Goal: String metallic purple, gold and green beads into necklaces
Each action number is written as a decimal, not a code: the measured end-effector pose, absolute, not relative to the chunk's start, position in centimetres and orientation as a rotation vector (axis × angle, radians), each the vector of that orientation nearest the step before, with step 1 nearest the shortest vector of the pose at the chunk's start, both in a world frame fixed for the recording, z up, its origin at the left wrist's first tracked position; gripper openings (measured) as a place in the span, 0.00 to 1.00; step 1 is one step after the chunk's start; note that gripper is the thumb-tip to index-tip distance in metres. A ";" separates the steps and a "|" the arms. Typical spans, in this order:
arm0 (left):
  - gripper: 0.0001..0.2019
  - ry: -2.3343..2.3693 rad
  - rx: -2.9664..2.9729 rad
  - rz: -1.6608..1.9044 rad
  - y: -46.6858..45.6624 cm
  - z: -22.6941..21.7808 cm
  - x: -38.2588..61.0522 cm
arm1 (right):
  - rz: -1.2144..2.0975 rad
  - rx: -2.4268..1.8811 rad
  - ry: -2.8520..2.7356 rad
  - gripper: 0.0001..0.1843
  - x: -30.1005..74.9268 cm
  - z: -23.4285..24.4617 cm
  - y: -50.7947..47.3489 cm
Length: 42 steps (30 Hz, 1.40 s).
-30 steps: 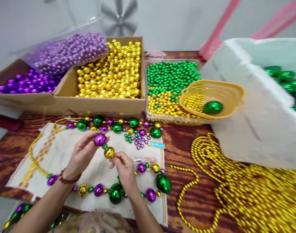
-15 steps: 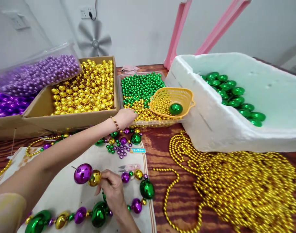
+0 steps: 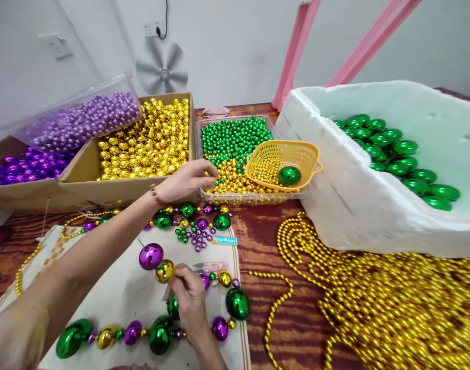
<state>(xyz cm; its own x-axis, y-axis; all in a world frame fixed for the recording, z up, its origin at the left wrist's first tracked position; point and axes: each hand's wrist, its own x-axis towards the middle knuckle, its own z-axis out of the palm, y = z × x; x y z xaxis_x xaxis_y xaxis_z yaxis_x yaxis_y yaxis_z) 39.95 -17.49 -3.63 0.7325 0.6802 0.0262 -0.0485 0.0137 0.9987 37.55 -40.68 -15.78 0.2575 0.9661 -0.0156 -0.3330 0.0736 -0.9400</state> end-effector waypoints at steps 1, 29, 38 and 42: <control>0.06 0.529 1.367 0.615 -18.3 -3.4 37.5 | 1.136 -1.049 -0.787 0.11 37.5 -15.8 -40.7; 0.11 0.721 0.618 1.054 -24.9 -8.9 19.0 | 1.114 -1.329 -1.073 0.13 35.8 -16.0 -39.2; 0.13 0.757 0.674 1.030 -24.8 -10.0 18.1 | 1.097 -1.378 -1.039 0.12 35.7 -16.3 -39.2; 0.13 0.780 0.665 1.028 -24.9 -10.0 17.8 | 1.118 -1.408 -1.025 0.12 35.6 -16.2 -39.3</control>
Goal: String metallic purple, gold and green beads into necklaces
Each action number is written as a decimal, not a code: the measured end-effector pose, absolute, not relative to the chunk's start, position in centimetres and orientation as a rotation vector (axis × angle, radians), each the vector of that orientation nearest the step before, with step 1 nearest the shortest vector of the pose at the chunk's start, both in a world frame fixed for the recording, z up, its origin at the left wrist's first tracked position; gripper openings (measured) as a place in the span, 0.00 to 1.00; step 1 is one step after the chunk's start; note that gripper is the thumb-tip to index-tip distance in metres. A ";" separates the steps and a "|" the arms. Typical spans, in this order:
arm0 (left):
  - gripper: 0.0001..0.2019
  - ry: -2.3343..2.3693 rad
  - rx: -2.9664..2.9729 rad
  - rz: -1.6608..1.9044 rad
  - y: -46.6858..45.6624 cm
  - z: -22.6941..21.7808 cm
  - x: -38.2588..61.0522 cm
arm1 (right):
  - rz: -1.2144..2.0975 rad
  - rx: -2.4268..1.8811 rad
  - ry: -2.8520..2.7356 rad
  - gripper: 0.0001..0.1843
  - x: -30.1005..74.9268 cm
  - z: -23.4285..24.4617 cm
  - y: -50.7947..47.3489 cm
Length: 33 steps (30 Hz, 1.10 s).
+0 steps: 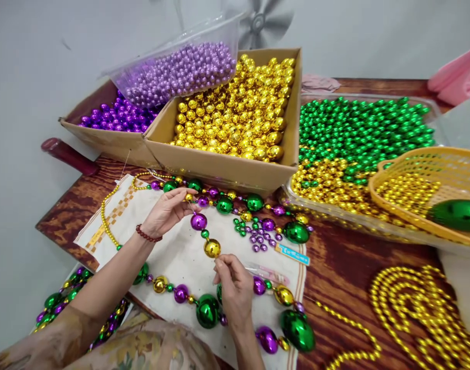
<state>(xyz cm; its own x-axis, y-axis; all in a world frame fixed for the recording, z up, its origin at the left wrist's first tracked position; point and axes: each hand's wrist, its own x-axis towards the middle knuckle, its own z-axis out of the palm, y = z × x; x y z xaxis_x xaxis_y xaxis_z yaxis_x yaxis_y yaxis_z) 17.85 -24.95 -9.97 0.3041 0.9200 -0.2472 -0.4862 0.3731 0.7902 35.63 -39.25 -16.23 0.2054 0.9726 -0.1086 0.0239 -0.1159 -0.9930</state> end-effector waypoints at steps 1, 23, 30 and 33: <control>0.14 0.784 0.661 1.028 -24.9 -9.9 17.8 | 1.122 -1.414 -1.020 0.12 35.6 -16.2 -39.3; 0.14 0.931 0.731 1.108 -25.5 -11.0 18.5 | 1.174 -1.438 -0.938 0.13 34.8 -15.7 -38.4; 0.15 0.907 0.536 1.215 -26.7 -13.5 21.9 | 1.322 -1.508 -0.962 0.15 34.8 -16.9 -35.6; 0.16 0.960 0.517 1.263 -26.4 -14.6 23.8 | 1.356 -1.561 -1.044 0.13 34.6 -18.0 -34.9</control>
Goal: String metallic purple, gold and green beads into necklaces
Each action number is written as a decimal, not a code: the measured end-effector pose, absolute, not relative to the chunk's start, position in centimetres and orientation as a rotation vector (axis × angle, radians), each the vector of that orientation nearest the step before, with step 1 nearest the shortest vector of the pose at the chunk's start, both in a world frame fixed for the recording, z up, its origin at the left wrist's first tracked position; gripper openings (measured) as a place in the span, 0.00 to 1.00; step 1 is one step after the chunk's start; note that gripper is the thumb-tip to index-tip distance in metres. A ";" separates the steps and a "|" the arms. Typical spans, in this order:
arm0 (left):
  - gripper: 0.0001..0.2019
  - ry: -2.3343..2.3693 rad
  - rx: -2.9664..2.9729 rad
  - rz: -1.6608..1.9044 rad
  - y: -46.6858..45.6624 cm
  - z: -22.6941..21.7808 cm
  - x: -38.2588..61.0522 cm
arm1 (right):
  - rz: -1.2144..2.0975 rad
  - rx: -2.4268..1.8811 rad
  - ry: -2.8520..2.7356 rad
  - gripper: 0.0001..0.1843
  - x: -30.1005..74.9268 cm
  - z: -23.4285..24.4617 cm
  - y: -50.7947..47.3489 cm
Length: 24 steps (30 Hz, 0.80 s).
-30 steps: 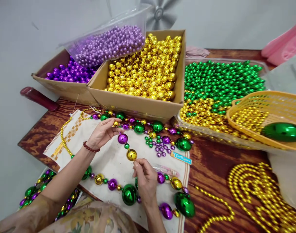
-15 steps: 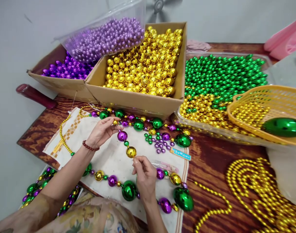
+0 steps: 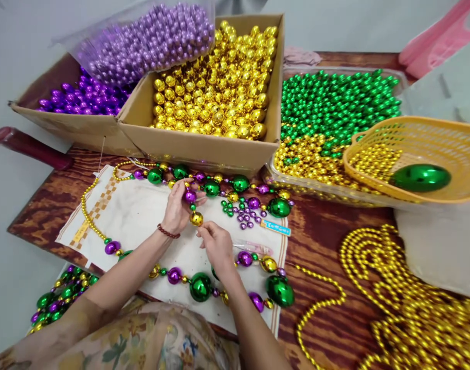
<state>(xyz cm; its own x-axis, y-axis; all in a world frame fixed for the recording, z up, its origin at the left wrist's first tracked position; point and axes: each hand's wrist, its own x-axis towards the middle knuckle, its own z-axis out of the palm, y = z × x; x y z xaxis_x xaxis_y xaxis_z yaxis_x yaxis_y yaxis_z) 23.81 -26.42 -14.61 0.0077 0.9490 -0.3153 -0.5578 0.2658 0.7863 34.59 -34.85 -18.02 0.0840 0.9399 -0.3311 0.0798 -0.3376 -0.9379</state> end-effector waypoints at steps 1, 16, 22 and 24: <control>0.16 0.993 0.528 1.286 -26.2 -14.9 24.4 | 1.361 -1.579 -1.066 0.13 34.5 -18.4 -34.6; 0.20 0.982 0.990 1.077 -27.0 -18.7 24.8 | 1.094 -1.383 -1.107 0.13 38.6 -16.4 -27.1; 0.22 0.964 1.081 1.013 -27.1 -19.2 24.6 | 1.185 -1.336 -1.218 0.14 37.9 -17.3 -25.5; 0.20 0.964 1.094 1.011 -27.1 -19.2 24.6 | 1.136 -1.392 -1.290 0.13 38.0 -17.2 -25.7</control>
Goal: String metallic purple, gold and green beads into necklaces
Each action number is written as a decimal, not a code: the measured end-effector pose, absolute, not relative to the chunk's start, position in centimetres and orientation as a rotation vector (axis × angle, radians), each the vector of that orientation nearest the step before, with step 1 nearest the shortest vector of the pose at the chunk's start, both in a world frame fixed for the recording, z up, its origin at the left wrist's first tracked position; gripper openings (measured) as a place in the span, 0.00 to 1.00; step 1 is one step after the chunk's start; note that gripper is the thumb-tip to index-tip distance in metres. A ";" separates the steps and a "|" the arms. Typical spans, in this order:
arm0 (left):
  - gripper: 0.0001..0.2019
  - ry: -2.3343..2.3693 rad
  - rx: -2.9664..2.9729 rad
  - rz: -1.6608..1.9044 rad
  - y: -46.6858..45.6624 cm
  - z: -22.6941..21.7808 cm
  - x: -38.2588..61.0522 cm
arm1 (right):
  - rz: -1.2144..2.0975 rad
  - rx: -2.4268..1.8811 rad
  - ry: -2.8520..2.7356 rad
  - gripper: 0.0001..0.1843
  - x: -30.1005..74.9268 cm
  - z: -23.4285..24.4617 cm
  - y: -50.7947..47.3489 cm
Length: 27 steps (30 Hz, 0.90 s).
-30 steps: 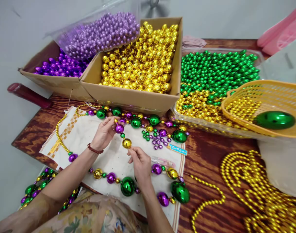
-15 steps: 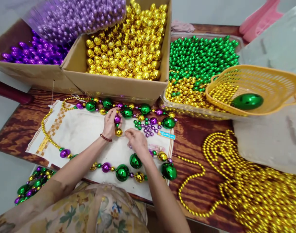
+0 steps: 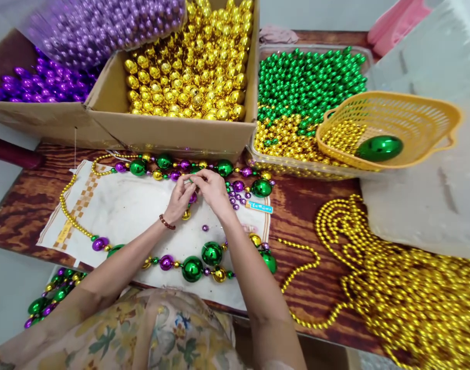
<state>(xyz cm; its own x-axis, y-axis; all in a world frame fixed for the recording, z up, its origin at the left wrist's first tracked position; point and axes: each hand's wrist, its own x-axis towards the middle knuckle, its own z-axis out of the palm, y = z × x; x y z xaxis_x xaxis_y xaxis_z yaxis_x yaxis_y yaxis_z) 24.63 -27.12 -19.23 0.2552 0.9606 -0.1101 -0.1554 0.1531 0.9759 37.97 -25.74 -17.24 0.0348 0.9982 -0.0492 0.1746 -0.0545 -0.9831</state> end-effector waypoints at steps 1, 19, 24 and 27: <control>0.19 0.966 1.103 1.008 -27.1 -19.2 24.6 | 1.089 -1.424 -1.338 0.13 38.1 -17.1 -25.9; 0.11 0.957 1.151 0.757 -26.5 -18.0 23.8 | 1.329 -1.231 -0.936 0.18 39.8 -17.3 -27.9; 0.14 0.899 1.128 0.686 -26.8 -17.0 23.5 | 1.241 -1.202 -0.787 0.20 39.3 -17.6 -28.6; 0.15 0.881 1.148 0.647 -26.9 -16.6 23.3 | 1.269 -1.130 -0.709 0.20 39.4 -17.1 -28.9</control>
<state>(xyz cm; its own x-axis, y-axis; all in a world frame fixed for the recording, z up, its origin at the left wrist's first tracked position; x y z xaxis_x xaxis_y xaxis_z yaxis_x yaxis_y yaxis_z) 23.26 -26.87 -16.59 0.5173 0.8166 -0.2560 0.0002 0.2991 0.9542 39.38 -28.87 -17.07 0.2098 0.9637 -0.1650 -0.3649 -0.0793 -0.9276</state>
